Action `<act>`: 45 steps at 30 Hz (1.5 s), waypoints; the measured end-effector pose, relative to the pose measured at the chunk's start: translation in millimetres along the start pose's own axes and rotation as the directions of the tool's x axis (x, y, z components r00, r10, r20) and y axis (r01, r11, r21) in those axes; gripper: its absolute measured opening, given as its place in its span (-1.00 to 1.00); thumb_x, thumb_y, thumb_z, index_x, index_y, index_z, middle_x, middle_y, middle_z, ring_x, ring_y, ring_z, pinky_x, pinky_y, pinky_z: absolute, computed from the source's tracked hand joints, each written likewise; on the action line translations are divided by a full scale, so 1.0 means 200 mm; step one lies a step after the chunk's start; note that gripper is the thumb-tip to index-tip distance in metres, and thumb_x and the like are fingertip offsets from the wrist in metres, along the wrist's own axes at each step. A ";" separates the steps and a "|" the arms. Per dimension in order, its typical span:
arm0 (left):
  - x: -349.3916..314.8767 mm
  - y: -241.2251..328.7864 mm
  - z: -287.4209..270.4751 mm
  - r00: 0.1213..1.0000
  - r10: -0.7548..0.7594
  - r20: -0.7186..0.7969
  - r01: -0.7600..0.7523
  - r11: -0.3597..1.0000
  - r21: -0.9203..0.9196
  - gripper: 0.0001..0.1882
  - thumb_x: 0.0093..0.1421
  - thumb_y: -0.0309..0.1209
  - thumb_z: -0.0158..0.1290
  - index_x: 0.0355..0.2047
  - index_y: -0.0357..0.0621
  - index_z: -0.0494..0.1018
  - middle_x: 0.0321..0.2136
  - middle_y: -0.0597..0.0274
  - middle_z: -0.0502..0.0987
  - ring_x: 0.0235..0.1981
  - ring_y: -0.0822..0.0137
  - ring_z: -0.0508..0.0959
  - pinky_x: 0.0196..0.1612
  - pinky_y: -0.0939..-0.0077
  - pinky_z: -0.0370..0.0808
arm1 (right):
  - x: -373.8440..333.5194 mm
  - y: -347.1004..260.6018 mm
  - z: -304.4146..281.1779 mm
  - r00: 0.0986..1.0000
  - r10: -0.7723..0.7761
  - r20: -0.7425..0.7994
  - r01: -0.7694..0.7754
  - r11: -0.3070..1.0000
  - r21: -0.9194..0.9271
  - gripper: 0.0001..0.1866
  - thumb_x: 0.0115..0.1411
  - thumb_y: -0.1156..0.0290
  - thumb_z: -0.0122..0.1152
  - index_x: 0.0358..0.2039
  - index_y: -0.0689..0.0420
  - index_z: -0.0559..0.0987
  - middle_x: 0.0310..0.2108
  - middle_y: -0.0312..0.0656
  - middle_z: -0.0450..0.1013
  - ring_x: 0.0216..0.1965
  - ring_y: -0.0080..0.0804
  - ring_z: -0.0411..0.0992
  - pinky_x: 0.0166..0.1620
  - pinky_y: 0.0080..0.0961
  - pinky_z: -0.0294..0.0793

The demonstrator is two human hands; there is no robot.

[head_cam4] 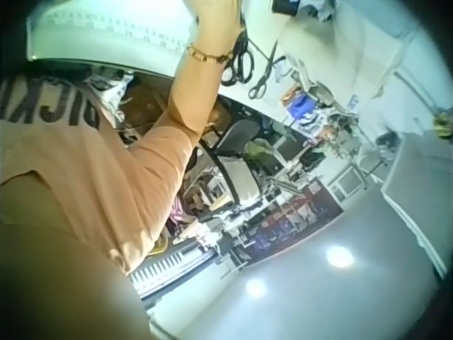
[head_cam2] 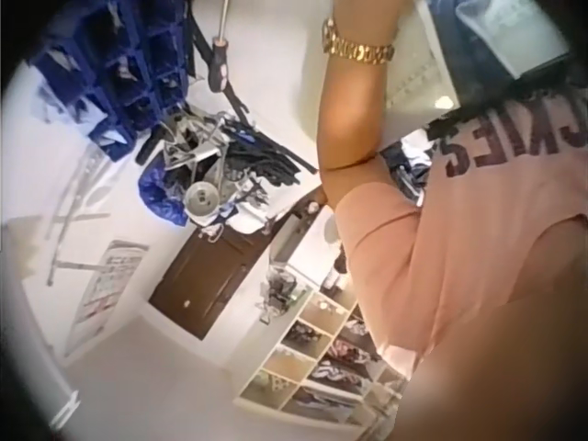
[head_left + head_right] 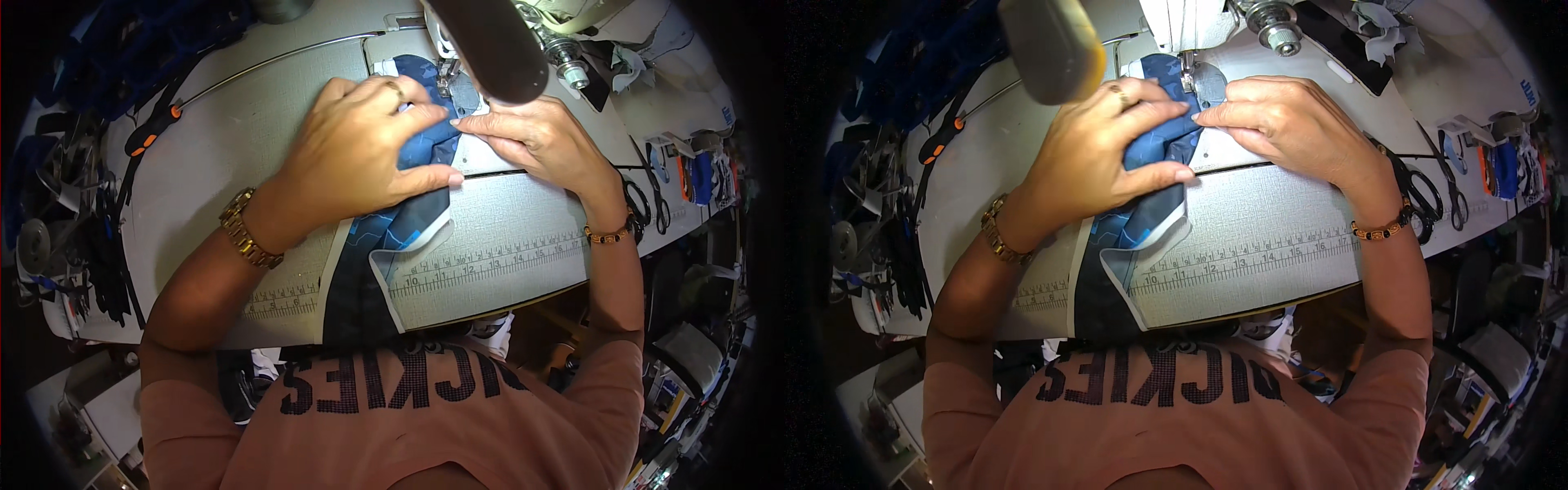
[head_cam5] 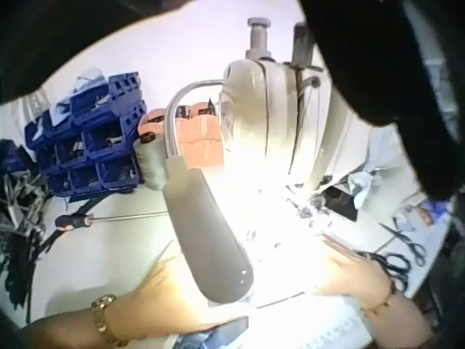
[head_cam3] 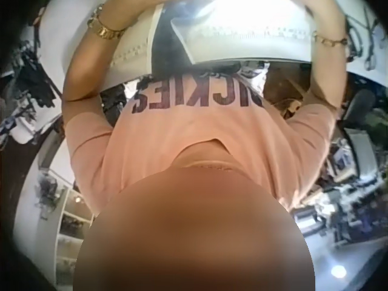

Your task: Using a sewing machine to stitch fabric pieces together to assemble a hat.

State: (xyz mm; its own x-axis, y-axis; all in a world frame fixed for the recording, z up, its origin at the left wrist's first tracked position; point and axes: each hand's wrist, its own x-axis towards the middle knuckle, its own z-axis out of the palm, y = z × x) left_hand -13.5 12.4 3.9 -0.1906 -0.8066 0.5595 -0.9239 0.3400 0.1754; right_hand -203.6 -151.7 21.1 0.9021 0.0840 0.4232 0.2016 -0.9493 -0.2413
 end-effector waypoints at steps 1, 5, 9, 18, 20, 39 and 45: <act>-0.01 0.01 -0.02 1.000 -0.008 0.001 0.008 1.000 0.001 -0.33 -0.06 0.18 0.21 -0.16 -0.14 0.54 -0.33 0.29 0.49 -0.26 0.31 0.48 -0.21 0.39 0.32 | 0.00 0.01 0.00 0.999 0.024 0.023 -0.024 1.000 0.005 -0.74 0.01 0.56 0.22 -0.23 0.11 0.64 -0.48 -0.16 0.42 -0.44 -0.22 0.42 -0.33 -0.33 0.45; -0.04 0.11 -0.16 0.878 -0.420 0.229 0.427 0.904 0.020 -0.56 0.03 -0.04 0.25 -0.30 -0.17 0.53 -0.34 0.16 0.50 -0.31 0.17 0.49 -0.23 0.29 0.42 | -0.01 0.02 0.00 1.000 0.001 0.020 0.000 1.000 -0.014 -0.72 0.02 0.62 0.26 -0.21 0.12 0.66 -0.53 -0.21 0.40 -0.53 -0.35 0.35 -0.43 -0.44 0.37; -0.05 0.13 -0.14 0.915 -0.331 0.229 0.387 0.880 -0.275 -0.74 0.18 -0.28 0.12 -0.28 -0.26 0.47 -0.36 0.13 0.50 -0.35 0.22 0.51 -0.23 0.39 0.47 | 0.00 0.01 0.02 1.000 0.002 0.002 -0.002 1.000 0.011 -0.74 0.05 0.61 0.24 -0.20 0.13 0.64 -0.53 -0.23 0.37 -0.52 -0.37 0.33 -0.42 -0.47 0.36; -0.02 0.11 -0.12 0.605 -0.667 0.434 0.643 0.087 -0.761 -0.59 0.09 -0.39 0.23 -0.09 -0.30 0.41 -0.33 0.22 0.56 -0.31 0.46 0.55 -0.20 0.60 0.50 | 0.05 0.00 0.05 0.973 0.041 -0.229 -0.030 0.998 0.052 -0.85 0.09 0.57 0.26 -0.28 0.21 0.62 -0.42 -0.23 0.45 -0.42 -0.43 0.42 -0.35 -0.56 0.42; -0.01 0.12 -0.14 0.631 -0.651 0.421 0.635 0.121 -0.763 -0.56 0.00 -0.44 0.31 -0.12 -0.29 0.44 -0.28 0.20 0.56 -0.29 0.45 0.56 -0.17 0.60 0.50 | 0.06 -0.01 0.07 0.965 0.009 -0.262 0.008 0.998 0.066 -0.86 0.08 0.57 0.26 -0.30 0.21 0.62 -0.40 -0.23 0.47 -0.39 -0.44 0.44 -0.32 -0.57 0.44; -0.02 0.09 -0.06 0.753 -0.612 0.241 0.531 0.350 -0.771 -0.46 -0.05 -0.54 0.23 0.00 -0.24 0.40 -0.10 0.15 0.49 -0.13 0.42 0.51 -0.02 0.60 0.44 | 0.11 -0.03 0.13 0.960 -0.071 -0.271 0.078 0.997 0.016 -0.83 -0.02 0.54 0.37 -0.37 0.21 0.60 -0.36 -0.19 0.50 -0.32 -0.32 0.50 -0.24 -0.49 0.52; 0.03 0.09 -0.02 0.968 -0.182 -0.173 0.189 0.981 0.030 -0.32 -0.22 -0.02 0.37 -0.13 -0.09 0.45 -0.25 0.18 0.45 -0.07 0.18 0.39 -0.02 0.27 0.27 | 0.10 -0.05 0.11 0.963 -0.021 -0.269 0.025 1.000 0.013 -0.85 -0.05 0.55 0.35 -0.42 0.22 0.57 -0.38 -0.18 0.50 -0.37 -0.34 0.50 -0.28 -0.51 0.50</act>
State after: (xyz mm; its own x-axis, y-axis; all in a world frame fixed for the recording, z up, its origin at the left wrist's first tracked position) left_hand -30.3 16.1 13.5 0.0406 -0.7591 0.6497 -0.9528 0.1664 0.2539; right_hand -178.9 -132.9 13.2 0.7618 0.0191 0.6475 0.2294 -0.9427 -0.2421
